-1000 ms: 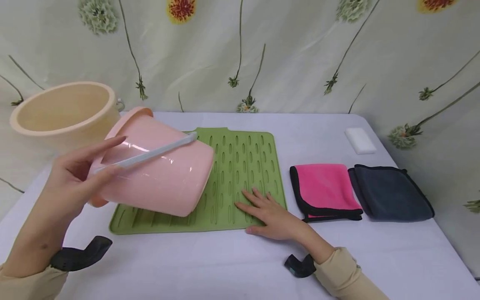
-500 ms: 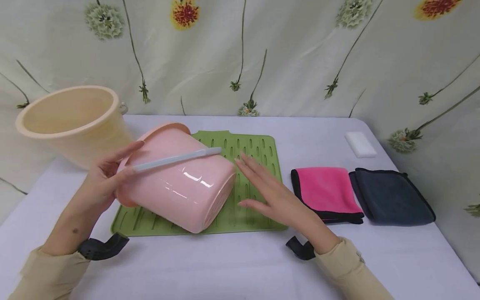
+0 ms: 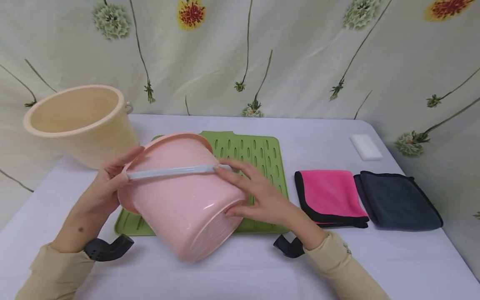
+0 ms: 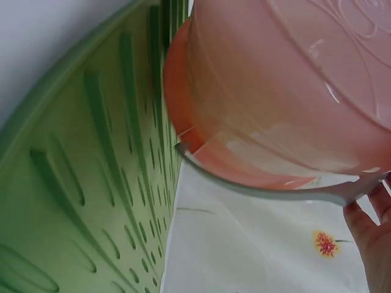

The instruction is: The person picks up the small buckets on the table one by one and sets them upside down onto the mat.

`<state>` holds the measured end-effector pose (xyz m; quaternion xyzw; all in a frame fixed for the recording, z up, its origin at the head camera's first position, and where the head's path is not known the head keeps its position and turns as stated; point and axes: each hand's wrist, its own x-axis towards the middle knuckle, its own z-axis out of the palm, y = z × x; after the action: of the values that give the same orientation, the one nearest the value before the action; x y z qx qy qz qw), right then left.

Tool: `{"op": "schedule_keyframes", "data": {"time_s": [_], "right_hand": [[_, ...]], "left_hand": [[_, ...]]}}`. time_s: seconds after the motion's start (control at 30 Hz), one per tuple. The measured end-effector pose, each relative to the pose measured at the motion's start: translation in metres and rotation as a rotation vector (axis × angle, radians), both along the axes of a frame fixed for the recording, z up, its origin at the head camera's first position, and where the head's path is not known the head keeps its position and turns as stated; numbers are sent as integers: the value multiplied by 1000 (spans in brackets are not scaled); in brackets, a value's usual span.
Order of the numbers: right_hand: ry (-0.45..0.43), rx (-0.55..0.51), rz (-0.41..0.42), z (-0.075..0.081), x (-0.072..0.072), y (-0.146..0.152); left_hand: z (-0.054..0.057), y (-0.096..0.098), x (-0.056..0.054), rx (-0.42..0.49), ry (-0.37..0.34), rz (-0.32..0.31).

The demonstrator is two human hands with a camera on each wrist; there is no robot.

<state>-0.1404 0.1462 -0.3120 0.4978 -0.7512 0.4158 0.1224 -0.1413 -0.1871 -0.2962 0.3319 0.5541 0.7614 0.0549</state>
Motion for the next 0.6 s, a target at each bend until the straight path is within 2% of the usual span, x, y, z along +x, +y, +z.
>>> {"op": "schedule_keyframes", "data": {"time_s": [0.13,0.33,0.43,0.53,0.6], "right_hand": [[-45,-94,24,1,6,-1],[-37,-197,53,2,11,-6],[-61,-254,55,6,13,-8],[-85,-332,40,16,15,-8],[-97,-367,9,24,15,-6]], "left_hand": [[-5,1,-3,38,-23,-44],[-11,1,-6,44,-15,-28],[-8,3,-5,17,-14,-10],[6,5,0,-66,68,58],[19,10,7,-147,189,121]]}}
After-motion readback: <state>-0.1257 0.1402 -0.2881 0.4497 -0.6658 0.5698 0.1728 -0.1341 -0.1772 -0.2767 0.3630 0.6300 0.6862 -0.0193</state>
